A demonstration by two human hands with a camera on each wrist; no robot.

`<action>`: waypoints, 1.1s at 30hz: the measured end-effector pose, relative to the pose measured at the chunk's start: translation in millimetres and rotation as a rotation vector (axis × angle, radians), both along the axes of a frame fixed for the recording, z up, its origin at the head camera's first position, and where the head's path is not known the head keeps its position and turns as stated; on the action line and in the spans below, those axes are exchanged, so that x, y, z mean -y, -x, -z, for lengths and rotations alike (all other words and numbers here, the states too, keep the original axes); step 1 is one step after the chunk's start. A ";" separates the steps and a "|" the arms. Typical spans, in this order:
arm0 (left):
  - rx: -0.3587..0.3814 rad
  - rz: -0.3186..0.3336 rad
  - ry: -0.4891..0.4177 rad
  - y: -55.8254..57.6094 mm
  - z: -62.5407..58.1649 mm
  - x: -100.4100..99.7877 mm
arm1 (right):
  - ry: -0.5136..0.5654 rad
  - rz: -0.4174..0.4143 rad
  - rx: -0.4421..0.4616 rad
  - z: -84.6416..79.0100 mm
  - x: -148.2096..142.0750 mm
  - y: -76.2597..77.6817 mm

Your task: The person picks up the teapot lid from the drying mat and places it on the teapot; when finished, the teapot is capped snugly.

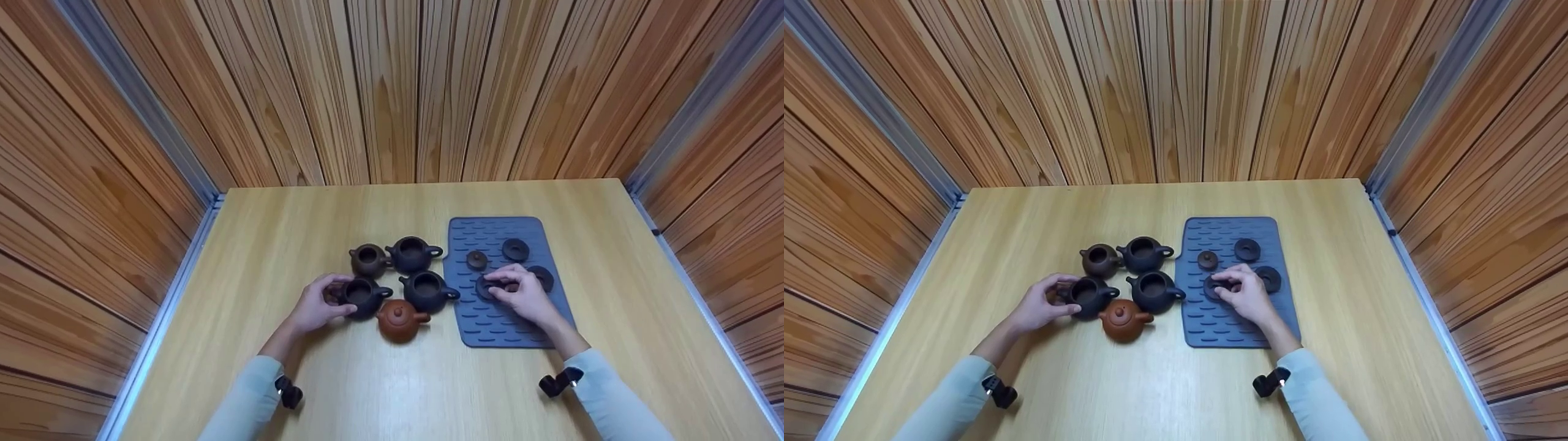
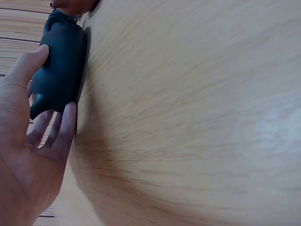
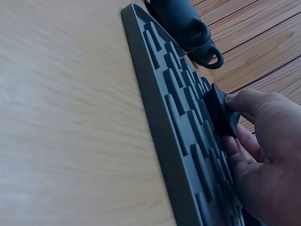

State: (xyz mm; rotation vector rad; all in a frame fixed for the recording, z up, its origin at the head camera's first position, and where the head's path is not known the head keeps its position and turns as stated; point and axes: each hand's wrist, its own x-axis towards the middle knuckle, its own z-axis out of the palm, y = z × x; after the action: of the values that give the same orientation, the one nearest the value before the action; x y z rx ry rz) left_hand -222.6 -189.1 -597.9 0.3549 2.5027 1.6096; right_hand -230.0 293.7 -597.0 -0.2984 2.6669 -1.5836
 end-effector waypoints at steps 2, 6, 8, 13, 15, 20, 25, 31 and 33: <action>-0.002 0.001 0.001 -0.2 0.0 0.1 | -0.010 0.005 0.004 -0.2 -0.1 -0.4; 0.005 -0.009 0.015 0.3 -1.6 -0.4 | -0.023 0.021 0.003 2.0 -0.3 -1.6; 0.009 -0.014 0.023 0.9 -2.6 -0.6 | -0.022 0.033 0.004 2.8 0.1 -2.2; 0.018 -0.018 0.019 1.7 -2.8 -0.1 | -0.007 0.045 -0.011 3.4 1.3 -0.8; 0.019 -0.017 0.012 1.8 -2.0 0.5 | -0.003 0.047 -0.018 3.3 1.7 0.3; 0.023 -0.007 -0.015 1.8 -2.4 0.8 | -0.002 0.058 -0.014 1.5 2.7 0.4; 0.033 -0.004 -0.017 1.9 -3.6 0.3 | -0.004 0.062 -0.005 1.3 2.2 0.4; 0.022 -0.005 -0.006 1.1 -0.4 0.4 | -0.011 0.058 -0.006 4.4 0.5 0.2; 0.028 -0.009 -0.002 0.5 1.0 0.3 | -0.017 0.063 -0.004 4.7 0.4 -0.4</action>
State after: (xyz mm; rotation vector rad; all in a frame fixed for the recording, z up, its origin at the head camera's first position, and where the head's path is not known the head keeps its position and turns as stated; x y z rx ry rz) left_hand -223.1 -189.4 -598.9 0.3195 2.4859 1.6085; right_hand -229.6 293.2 -601.7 -0.2199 2.7178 -1.5774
